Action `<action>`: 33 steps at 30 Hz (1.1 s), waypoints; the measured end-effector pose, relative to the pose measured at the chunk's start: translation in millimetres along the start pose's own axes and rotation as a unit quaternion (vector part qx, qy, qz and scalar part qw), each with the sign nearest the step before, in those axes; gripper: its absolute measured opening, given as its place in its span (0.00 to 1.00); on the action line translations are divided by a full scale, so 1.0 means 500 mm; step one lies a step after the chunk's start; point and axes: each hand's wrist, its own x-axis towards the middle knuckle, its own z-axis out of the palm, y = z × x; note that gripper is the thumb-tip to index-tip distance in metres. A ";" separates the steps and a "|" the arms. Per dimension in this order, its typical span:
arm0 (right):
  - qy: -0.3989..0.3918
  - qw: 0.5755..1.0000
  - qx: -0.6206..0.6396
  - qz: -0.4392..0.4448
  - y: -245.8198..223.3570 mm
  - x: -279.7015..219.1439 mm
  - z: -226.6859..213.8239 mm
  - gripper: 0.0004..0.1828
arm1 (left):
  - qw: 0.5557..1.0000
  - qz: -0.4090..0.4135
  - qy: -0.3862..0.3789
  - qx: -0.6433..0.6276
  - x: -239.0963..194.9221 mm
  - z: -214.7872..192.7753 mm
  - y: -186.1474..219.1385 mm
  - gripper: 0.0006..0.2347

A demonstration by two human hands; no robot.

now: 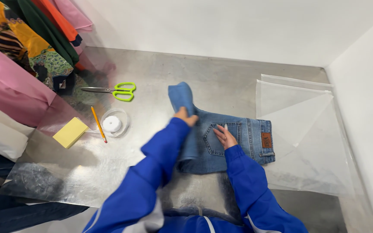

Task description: The person takes a pair of jeans from a clothing rack and places them on a metal table. They fold the jeans neatly by hand and then place the folded garment into a clear plastic bag, sealing it.

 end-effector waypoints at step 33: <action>0.121 0.939 -0.320 0.027 -0.094 0.012 -0.021 0.43 | 0.962 0.205 0.028 -0.175 0.274 0.077 -0.101 0.20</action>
